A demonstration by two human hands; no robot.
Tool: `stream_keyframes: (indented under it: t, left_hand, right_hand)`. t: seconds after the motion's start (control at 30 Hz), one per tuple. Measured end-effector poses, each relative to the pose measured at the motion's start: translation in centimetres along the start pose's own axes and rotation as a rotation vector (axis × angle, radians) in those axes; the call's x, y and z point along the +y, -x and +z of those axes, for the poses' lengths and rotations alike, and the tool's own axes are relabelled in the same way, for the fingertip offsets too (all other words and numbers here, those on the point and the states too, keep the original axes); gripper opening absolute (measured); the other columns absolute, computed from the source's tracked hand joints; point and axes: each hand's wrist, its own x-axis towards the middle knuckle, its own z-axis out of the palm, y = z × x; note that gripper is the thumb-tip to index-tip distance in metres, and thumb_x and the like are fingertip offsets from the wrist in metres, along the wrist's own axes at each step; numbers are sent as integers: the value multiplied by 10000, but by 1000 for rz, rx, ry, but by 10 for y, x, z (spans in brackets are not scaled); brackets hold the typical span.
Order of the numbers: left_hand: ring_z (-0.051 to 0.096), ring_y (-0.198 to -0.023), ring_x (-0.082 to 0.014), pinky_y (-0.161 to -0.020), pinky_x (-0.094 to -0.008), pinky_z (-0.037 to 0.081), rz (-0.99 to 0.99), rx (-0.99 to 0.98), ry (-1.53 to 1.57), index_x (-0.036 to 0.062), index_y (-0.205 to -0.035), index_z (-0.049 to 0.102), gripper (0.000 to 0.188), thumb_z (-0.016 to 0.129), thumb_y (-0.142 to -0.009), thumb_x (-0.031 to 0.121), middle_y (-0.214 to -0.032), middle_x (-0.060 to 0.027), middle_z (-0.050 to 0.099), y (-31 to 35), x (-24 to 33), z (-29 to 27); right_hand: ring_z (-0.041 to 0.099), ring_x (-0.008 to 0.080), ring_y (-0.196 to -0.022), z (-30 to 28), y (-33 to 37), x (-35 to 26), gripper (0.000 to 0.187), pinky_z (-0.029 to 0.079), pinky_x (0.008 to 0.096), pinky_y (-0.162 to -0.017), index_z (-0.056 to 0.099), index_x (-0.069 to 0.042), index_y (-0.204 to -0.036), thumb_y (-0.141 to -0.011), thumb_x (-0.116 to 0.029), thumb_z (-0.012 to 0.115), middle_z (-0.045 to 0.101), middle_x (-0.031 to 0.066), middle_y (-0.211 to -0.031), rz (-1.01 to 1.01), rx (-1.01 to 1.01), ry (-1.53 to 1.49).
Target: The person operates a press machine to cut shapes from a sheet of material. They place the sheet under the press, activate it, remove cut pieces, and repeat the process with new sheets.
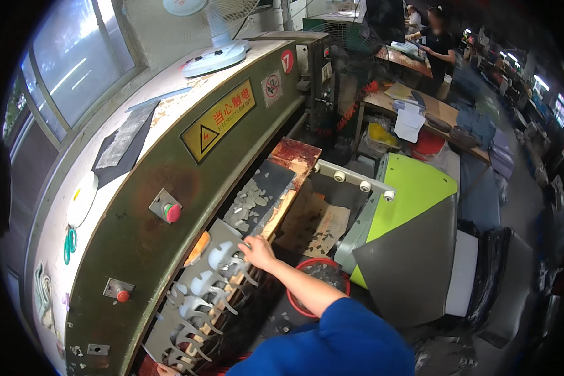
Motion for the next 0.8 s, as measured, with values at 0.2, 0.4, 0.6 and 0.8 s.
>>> stream_keyframes:
  t: [0.2,0.4,0.6,0.8]
  left_hand:
    - [582,-1077,-339,-922,-407,470,31,88,-4,-36,-1253,484,338,479,-967,144,-1192,-226,584,0,-57,-15]
    - [573,-1092,-334,-948,-402,450,259,109,127,-40,-1242,502,348,521,-930,112,-1198,-218,584,13,-38,-81]
    - [428,-1279,-342,-1077,-490,308,471,-437,40,60,-1302,505,444,547,-861,93,-1324,-188,502,65,105,-17]
    - [312,-1369,-304,-1065,-663,177,424,-575,-304,160,-1319,516,423,535,-896,161,-1436,-137,379,101,124,-13]
  right_hand:
    - [537,344,-1079,-45,8,-21,305,452,427,-914,674,-67,-1032,-769,-220,700,656,127,-976,-264,245,128]
    - [416,473,-1180,-21,16,-64,984,391,536,-929,465,-197,-1347,-492,-480,861,424,330,-1261,-711,-451,278]
    - [519,330,-975,-34,29,-66,943,456,448,-821,556,-139,-1256,-452,-523,864,545,178,-1102,-722,-465,306]
    - [630,156,-839,-67,-11,-63,762,477,242,-775,419,-27,-1381,-722,-103,795,668,134,-975,443,-647,-541]
